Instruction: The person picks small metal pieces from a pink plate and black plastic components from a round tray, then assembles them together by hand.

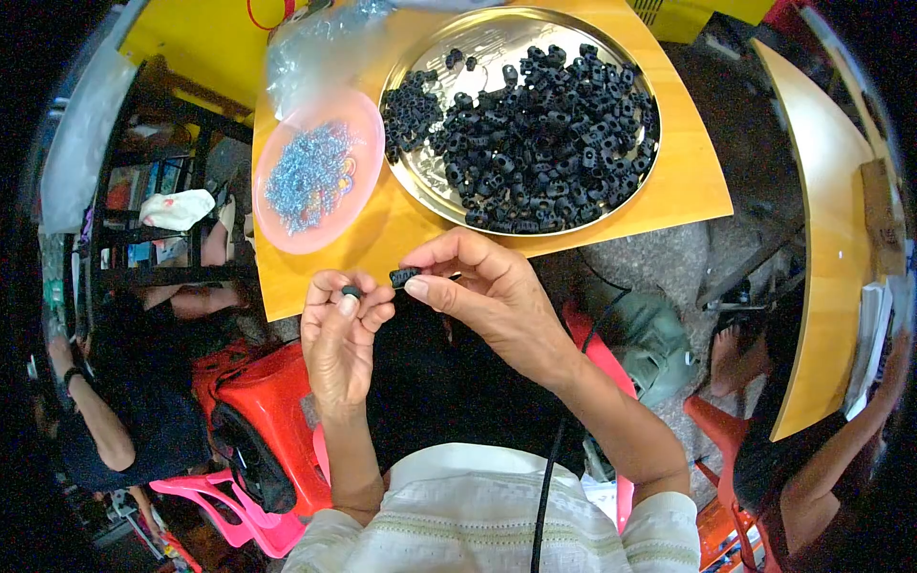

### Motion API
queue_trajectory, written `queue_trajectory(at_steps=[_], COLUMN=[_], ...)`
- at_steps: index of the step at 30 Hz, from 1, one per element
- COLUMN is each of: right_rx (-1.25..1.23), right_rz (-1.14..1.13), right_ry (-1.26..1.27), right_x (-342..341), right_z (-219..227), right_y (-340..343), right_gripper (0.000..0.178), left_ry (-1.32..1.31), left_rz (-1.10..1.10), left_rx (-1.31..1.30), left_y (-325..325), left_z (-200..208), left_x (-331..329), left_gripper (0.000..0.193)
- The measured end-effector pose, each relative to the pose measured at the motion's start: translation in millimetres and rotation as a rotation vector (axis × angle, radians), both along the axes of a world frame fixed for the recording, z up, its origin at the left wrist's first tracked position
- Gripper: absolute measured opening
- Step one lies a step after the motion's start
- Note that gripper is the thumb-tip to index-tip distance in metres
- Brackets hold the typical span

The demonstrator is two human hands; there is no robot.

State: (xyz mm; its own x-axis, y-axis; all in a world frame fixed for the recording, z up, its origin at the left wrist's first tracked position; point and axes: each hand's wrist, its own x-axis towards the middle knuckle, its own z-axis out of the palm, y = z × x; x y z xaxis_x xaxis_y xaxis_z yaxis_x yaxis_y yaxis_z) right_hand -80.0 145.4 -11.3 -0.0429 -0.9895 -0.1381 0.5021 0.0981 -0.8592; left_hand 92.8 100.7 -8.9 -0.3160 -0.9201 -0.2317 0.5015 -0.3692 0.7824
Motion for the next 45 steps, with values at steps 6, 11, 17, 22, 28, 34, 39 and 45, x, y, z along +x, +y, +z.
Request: queue_trajectory(at_steps=[6,11,17,22,28,34,39,45], right_rx=[0.027,0.045,0.066,0.059,0.024,-0.062,-0.154,-0.135], right_rz=[0.04,0.08,0.127,0.167,0.164,0.148,0.027,-0.017], right_ry=[0.009,-0.003,-0.006,-0.026,0.04,0.204,0.309,0.39], right_x=[-6,-8,-8,-5,-4,-7,-2,-5], right_z=[-3,-1,-5,-3,-7,-11,-9,-6], right_y=[-2,-2,-2,0,1,0,0,1], right_gripper=[0.02,0.02,0.02,0.019,0.015,0.012,0.014,0.013], left_ry=[-0.013,-0.143,-0.168,-0.197,-0.262,-0.351,-0.454,-0.722], left_rz=[-0.041,-0.181,-0.175,-0.181,-0.205,-0.232,-0.268,-0.32], left_rx=[-0.097,-0.136,-0.091,-0.126,-0.245,-0.347,-0.443,-0.733], left_y=[2,0,0,0,-2,-5,-10,-20], left_z=[-7,0,4,5,4,8,13,17], left_x=[-1,1,2,4,8,6,4,-6], left_gripper=[0.018,0.018,0.015,0.013,0.012,0.013,0.015,0.018])
